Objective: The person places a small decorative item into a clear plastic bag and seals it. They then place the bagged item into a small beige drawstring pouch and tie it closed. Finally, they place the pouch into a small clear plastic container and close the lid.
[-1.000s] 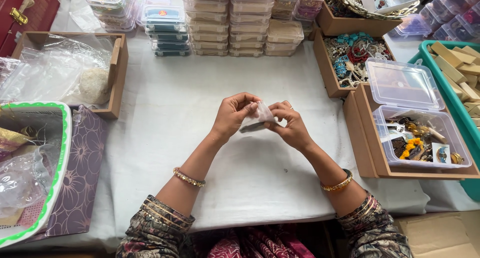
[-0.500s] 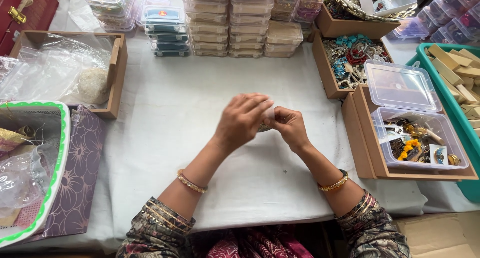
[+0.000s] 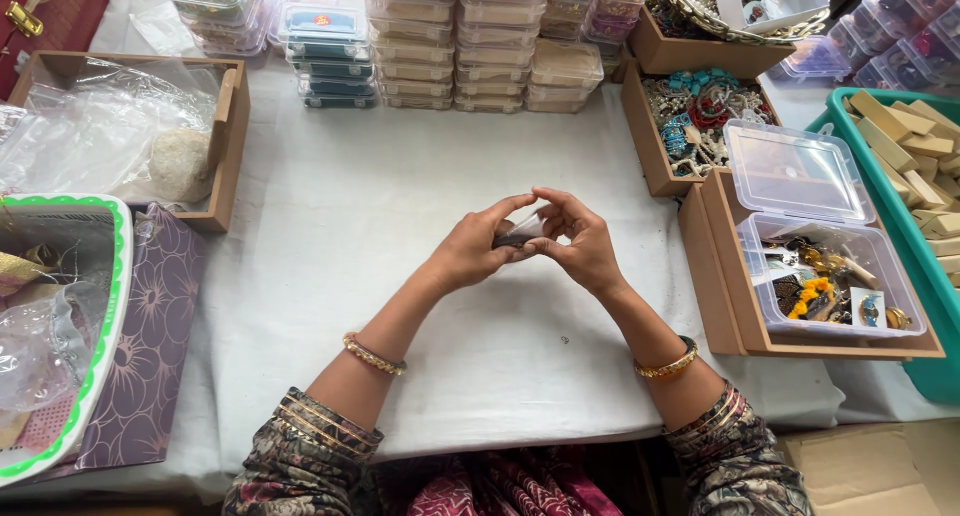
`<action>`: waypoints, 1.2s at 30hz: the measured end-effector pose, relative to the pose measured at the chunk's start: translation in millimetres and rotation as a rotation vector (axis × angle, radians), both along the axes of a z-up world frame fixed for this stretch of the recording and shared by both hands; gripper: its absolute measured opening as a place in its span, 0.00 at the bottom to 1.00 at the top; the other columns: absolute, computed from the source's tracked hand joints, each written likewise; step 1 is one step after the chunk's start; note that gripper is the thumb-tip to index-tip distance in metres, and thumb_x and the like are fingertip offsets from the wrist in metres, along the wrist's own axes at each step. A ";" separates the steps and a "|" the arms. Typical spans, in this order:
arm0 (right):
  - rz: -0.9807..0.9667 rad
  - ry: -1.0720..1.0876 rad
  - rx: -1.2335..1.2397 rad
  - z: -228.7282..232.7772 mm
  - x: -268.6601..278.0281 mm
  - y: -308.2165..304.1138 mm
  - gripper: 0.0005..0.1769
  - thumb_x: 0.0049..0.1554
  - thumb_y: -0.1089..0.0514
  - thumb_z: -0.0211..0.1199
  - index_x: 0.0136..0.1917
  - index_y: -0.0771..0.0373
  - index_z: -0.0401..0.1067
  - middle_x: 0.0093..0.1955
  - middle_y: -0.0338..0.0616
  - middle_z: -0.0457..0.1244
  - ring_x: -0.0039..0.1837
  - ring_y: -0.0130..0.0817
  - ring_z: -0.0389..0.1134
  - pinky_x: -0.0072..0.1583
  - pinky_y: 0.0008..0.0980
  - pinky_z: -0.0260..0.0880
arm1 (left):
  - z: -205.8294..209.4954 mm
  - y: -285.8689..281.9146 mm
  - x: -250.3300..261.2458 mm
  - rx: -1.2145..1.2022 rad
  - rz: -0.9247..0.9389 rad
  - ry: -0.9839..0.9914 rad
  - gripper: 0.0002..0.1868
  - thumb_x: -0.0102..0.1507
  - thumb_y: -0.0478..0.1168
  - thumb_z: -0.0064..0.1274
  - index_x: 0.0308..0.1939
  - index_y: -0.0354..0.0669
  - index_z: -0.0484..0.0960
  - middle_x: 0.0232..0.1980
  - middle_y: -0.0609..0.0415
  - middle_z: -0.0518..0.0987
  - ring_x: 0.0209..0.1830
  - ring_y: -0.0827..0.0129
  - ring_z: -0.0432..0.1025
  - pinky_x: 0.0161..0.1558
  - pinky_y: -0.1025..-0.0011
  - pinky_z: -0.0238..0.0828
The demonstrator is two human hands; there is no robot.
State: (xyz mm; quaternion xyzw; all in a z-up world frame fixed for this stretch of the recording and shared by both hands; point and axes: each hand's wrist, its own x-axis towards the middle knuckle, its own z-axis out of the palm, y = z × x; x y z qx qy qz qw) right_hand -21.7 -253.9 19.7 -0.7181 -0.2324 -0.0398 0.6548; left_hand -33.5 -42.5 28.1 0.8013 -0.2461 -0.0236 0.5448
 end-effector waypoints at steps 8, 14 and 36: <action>-0.119 0.007 -0.256 -11.9 12.7 -12.4 0.19 0.52 0.62 0.76 0.57 0.63 0.79 0.44 0.37 0.69 0.44 0.21 0.67 0.50 0.24 0.72 | -2.4 18.9 13.3 0.146 0.055 0.089 0.31 0.56 0.26 0.58 0.63 0.49 0.72 0.34 0.50 0.85 0.36 0.63 0.82 0.42 0.64 0.76; -0.024 -0.088 -0.368 -3.0 1.3 3.7 0.38 0.44 0.60 0.78 0.67 0.62 0.69 0.43 0.35 0.67 0.42 0.21 0.68 0.46 0.24 0.74 | -24.1 22.4 21.3 -0.024 0.079 0.005 0.29 0.56 0.24 0.57 0.60 0.47 0.73 0.33 0.51 0.83 0.33 0.69 0.82 0.36 0.68 0.78; 0.077 0.277 -0.336 -11.5 -7.4 7.6 0.21 0.51 0.66 0.70 0.59 0.62 0.77 0.44 0.38 0.70 0.44 0.21 0.69 0.45 0.21 0.70 | 189.4 352.4 -154.7 0.747 0.611 -0.062 0.28 0.60 0.43 0.65 0.64 0.49 0.78 0.55 0.47 0.82 0.49 0.60 0.78 0.51 0.62 0.75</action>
